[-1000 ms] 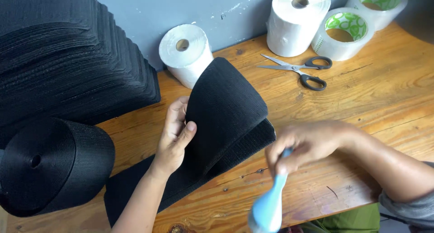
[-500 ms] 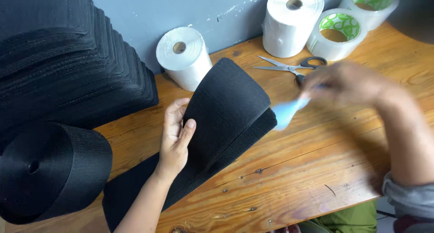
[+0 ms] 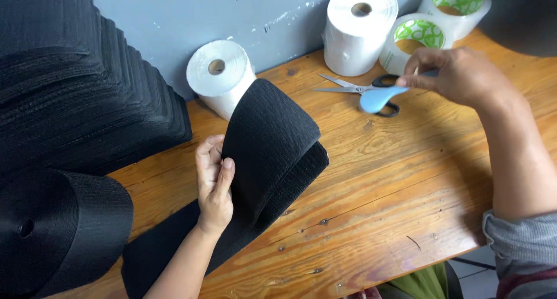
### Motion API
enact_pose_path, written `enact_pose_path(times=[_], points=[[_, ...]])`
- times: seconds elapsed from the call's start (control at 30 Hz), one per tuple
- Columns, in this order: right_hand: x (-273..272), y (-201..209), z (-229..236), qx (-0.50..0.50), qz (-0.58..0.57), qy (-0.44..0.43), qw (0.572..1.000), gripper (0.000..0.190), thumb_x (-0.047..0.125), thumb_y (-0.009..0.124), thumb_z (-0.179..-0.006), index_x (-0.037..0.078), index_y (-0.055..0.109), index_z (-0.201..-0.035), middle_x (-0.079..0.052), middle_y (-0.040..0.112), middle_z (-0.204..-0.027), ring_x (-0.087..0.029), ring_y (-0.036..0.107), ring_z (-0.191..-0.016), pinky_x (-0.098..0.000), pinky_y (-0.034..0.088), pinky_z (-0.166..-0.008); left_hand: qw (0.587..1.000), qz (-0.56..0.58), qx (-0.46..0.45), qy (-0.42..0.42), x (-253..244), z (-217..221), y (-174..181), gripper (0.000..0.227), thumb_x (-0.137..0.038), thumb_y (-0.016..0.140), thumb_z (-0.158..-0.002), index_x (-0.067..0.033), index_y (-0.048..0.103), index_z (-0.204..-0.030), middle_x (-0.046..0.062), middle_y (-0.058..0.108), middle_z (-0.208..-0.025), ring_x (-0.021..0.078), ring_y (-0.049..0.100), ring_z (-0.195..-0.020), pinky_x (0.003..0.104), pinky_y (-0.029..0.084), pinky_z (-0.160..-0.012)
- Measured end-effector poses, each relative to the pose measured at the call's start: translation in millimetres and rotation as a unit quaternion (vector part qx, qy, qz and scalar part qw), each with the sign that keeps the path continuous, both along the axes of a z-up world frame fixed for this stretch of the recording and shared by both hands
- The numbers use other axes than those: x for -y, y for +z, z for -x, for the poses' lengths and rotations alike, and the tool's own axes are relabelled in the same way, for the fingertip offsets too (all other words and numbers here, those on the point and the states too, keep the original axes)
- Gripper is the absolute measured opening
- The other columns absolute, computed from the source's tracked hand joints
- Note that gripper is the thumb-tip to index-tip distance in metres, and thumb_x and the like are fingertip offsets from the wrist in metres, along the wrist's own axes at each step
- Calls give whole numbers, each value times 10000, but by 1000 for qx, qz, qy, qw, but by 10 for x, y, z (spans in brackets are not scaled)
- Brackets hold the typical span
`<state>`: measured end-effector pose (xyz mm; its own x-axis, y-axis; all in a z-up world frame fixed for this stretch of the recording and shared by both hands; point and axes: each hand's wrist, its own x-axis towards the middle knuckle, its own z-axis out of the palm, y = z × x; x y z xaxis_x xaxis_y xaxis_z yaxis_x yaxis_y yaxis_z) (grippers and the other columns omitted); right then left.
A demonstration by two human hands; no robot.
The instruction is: Brushing a black fabric strip with a small blue brush tool on a wooden table
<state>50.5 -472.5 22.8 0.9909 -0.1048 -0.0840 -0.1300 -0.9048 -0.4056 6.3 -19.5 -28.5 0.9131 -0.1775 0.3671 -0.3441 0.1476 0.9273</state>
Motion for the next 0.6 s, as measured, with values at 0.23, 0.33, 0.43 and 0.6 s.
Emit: enact_pose_path(times=[0.23,0.33,0.43,0.6], points=[[-48,64,-28,-28,72,-48,996,353,587,720,-950,234,717,-935,-90,693,-762,-281,590,-705,-387,404,-661,1000,-1,-10,-4,-3,-13,6,399,-251,507,-1081,-65,396,-1416,139,577,-1306,190,542,-1230,319,374,-1132],[-193,47,6,-71,48,-38,996,346,583,772,-889,241,744,-842,-112,585,-697,-250,521,-692,-388,366,-616,1000,-9,-3,-1,-34,20,-25,410,-251,510,-1082,-57,390,-1423,136,575,-1327,180,544,-1246,309,385,-1139],[-70,-171,-38,-233,-205,156,938,281,244,889,-861,59,766,-689,-46,472,-570,-157,461,-572,-289,356,-592,1000,-17,-21,11,-52,-18,-44,449,-279,525,-1063,-49,393,-1427,139,564,-1342,187,541,-1252,306,380,-1134],[177,-141,-9,26,-174,27,984,161,221,800,-967,99,736,-885,7,675,-816,-93,527,-784,-247,379,-729,1000,-12,-25,-3,-53,-25,-58,438,-293,540,-1066,-67,411,-1418,96,595,-1216,147,550,-1102,289,407,-1016]])
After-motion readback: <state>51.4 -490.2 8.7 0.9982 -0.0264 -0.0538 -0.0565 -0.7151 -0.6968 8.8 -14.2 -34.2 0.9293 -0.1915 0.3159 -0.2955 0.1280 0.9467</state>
